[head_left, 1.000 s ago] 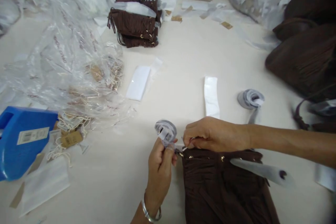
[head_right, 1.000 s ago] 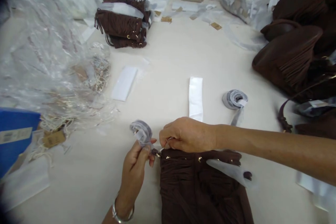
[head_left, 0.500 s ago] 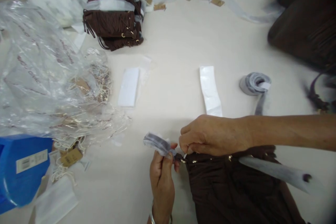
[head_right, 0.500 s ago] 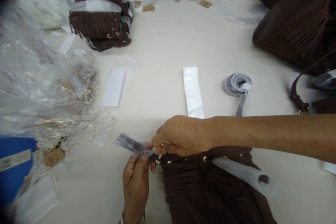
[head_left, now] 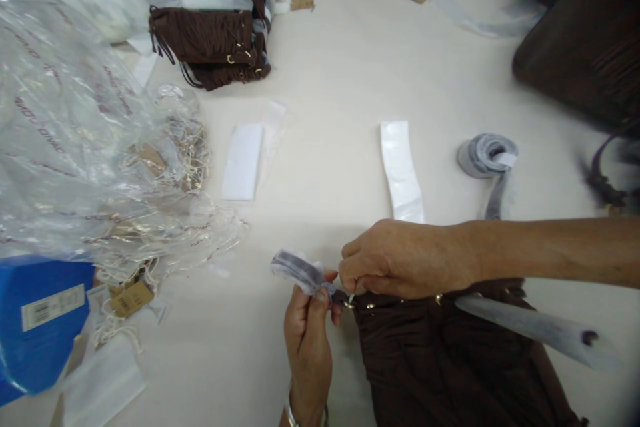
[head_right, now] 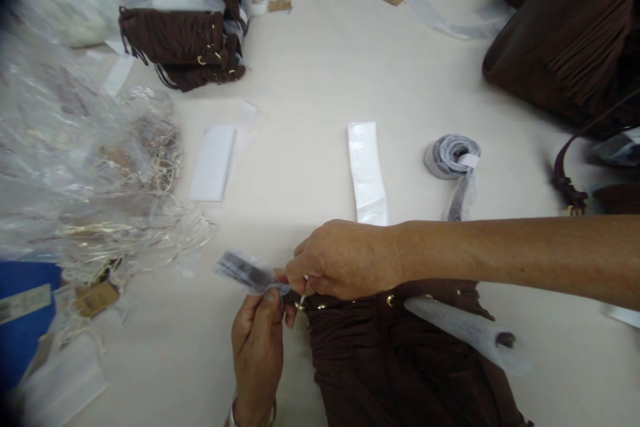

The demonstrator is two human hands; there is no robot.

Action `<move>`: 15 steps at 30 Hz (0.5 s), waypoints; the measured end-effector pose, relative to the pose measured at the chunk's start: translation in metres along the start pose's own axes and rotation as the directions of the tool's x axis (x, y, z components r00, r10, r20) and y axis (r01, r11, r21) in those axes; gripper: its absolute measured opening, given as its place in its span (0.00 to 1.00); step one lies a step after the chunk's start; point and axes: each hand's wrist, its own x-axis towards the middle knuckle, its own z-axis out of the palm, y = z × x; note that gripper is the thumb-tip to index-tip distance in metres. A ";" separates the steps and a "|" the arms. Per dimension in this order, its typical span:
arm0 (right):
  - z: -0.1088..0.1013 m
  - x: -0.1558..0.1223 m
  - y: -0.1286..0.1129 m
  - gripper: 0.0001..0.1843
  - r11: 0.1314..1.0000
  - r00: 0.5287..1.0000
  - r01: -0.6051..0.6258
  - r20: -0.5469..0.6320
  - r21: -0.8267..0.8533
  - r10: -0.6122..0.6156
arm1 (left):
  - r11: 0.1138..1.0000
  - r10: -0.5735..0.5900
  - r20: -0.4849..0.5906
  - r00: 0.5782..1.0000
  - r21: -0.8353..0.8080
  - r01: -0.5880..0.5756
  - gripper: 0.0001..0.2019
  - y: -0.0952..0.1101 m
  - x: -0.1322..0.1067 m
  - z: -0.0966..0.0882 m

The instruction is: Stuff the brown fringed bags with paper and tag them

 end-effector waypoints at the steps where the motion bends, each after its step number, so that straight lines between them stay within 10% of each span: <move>1: 0.001 0.000 0.000 0.09 1.000 1.000 -0.002 0.002 0.003 0.002 | 1.000 -0.002 -0.003 1.000 0.001 0.002 0.13 0.000 0.000 0.000; 15: 0.016 0.009 -0.008 0.11 0.982 0.982 -0.184 -0.045 -0.050 0.182 | 1.000 -0.007 0.025 1.000 0.003 0.007 0.14 0.008 0.001 0.004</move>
